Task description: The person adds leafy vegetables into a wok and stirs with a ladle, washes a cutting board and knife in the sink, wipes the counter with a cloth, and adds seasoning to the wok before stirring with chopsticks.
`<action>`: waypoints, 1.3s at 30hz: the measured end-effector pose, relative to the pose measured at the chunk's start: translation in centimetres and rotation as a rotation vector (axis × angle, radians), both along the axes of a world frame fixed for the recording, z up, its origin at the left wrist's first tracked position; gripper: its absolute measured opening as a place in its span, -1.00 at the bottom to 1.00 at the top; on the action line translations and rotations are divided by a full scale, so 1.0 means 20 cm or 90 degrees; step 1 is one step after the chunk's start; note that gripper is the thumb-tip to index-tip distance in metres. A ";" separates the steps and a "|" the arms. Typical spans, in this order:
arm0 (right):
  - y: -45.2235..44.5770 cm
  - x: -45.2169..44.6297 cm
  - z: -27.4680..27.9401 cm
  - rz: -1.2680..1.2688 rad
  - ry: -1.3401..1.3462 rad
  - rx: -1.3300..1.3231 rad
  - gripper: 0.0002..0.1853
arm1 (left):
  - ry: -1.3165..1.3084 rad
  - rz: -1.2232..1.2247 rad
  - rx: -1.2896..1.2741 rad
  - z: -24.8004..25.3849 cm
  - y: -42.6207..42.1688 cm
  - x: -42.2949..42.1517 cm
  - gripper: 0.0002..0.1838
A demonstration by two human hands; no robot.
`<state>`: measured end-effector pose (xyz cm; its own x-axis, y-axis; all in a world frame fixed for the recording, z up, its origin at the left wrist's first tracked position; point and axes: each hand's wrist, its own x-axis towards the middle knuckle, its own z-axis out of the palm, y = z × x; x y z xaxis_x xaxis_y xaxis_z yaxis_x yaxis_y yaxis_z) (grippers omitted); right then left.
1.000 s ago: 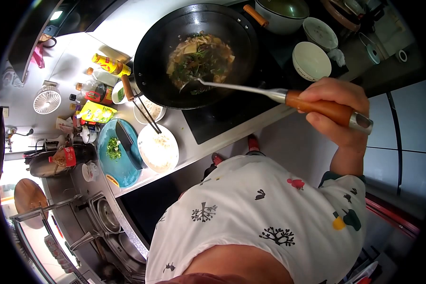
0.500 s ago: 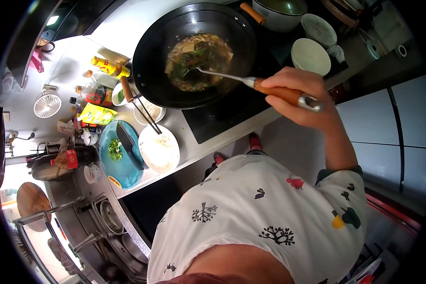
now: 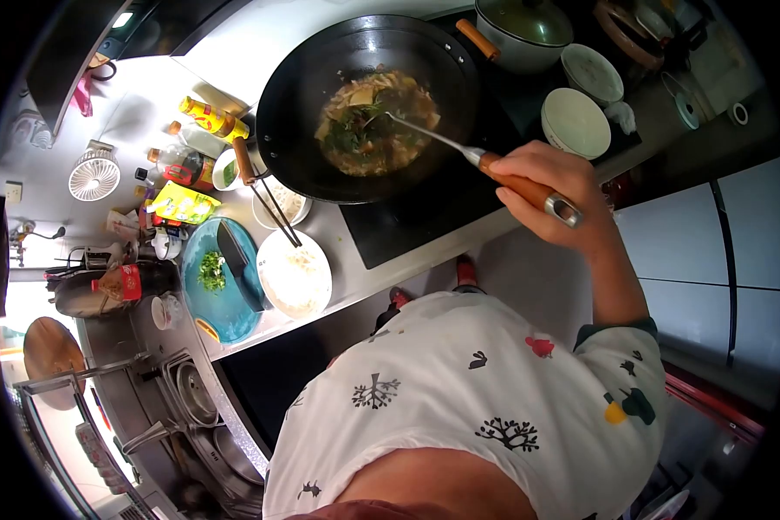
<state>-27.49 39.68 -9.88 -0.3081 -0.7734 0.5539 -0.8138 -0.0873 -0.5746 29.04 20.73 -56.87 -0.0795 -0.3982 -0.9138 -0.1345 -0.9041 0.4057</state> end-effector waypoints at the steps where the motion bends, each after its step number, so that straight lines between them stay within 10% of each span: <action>1: 0.01 0.00 0.01 -0.001 -0.002 -0.021 -0.70 | -0.015 0.010 -0.007 0.03 0.01 -0.01 -0.65; 17: -0.07 0.06 0.01 0.069 -0.052 -0.061 -0.68 | 0.092 -0.047 0.076 -0.02 -0.07 0.03 -0.65; 20: -0.08 0.06 -0.03 0.079 -0.043 -0.057 -0.70 | -0.189 -0.742 -0.328 0.13 -0.02 0.01 -0.56; 21: -0.05 0.06 0.00 0.052 -0.019 -0.048 -0.72 | 0.018 -0.504 -0.220 0.05 -0.05 0.01 -0.47; 24: 0.07 0.05 0.06 -0.001 -0.037 -0.070 -0.73 | 0.144 -0.419 -0.130 0.08 -0.10 -0.02 -0.44; 30: 0.06 0.03 -0.04 -0.031 -0.078 -0.043 -0.71 | 0.090 -0.096 0.074 0.02 -0.09 0.00 -0.54; 33: 0.09 0.00 -0.05 -0.049 -0.063 -0.089 -0.70 | 0.028 -0.673 -0.300 0.02 -0.08 0.07 -0.67; 36: 0.07 -0.01 -0.05 -0.054 -0.066 -0.094 -0.71 | 0.066 -0.042 -0.017 -0.03 -0.07 0.03 -0.75; 39: 0.04 -0.01 -0.12 -0.037 -0.058 -0.049 -0.68 | 0.055 0.003 -0.003 -0.03 -0.04 0.02 -0.76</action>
<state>-27.69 40.43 -12.23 -0.4034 -0.7085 0.5791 -0.7634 -0.0883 -0.6399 29.48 19.99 -57.53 -0.1565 -0.4038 -0.9014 -0.0939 -0.9024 0.4205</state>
